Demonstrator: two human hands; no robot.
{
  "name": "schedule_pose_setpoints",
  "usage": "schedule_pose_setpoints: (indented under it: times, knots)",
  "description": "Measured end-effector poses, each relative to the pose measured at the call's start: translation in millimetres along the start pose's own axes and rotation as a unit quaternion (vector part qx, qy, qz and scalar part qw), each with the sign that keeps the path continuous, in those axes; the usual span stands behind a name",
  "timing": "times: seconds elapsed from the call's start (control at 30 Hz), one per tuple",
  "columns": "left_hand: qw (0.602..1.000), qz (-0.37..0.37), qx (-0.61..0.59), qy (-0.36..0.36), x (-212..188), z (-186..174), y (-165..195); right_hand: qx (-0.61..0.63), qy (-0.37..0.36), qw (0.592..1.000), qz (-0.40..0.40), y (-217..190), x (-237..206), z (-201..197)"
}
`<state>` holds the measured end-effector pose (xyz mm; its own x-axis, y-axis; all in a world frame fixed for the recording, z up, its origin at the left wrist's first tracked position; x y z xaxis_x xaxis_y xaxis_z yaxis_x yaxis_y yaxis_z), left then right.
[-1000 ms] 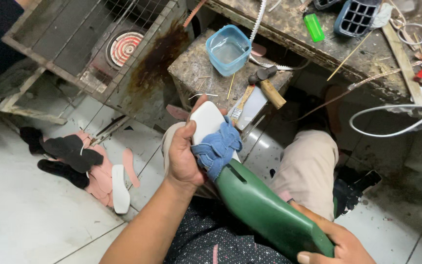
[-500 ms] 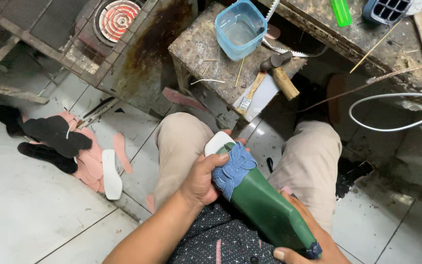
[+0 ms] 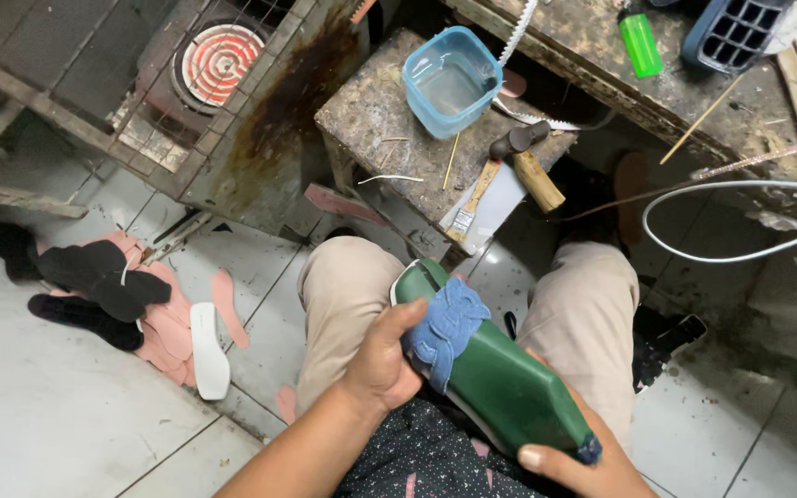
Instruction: The person holds a blue sandal upper stretched over a green shoe last and hammers the sole edge with a wooden mallet. They peel the pink insole off the sole, press the lasted upper, then hammer the black outsole to seat it before removing the sandal from the last.
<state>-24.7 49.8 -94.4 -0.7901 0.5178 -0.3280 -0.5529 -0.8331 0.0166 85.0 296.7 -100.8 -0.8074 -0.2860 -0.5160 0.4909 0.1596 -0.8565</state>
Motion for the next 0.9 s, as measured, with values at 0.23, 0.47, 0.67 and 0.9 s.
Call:
schedule_pose_setpoints:
  times: [0.23, 0.47, 0.67, 0.9]
  knots:
    - [0.933, 0.049, 0.356, -0.036, -35, 58, -35, 0.057, -0.079, 0.994, -0.055, -29, -16, 1]
    - [0.487, 0.036, 0.868, -0.090, -16, 144, -12, 0.080, 0.174, 0.961, -0.199, -102, 11, -91]
    - [0.151, 0.091, 0.957, -0.231, 4, 160, -71, -0.310, 0.201, 0.918, -0.144, -152, 112, -121]
    - [0.283, 0.323, 0.892, -0.139, -19, 142, -40, -0.457, 0.223, 0.854, -0.107, -176, 165, -88]
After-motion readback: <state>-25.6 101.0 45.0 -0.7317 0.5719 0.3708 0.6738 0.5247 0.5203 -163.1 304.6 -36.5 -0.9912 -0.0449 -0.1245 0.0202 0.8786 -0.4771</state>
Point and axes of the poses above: each hand's wrist, its own x-axis towards the middle knuckle, its own z-axis out of the palm, y = z × x, the point moved 2 cm from there along x, towards the middle knuckle, and after that the axes turned 7 degrees about -x, right-handed, at the moved point
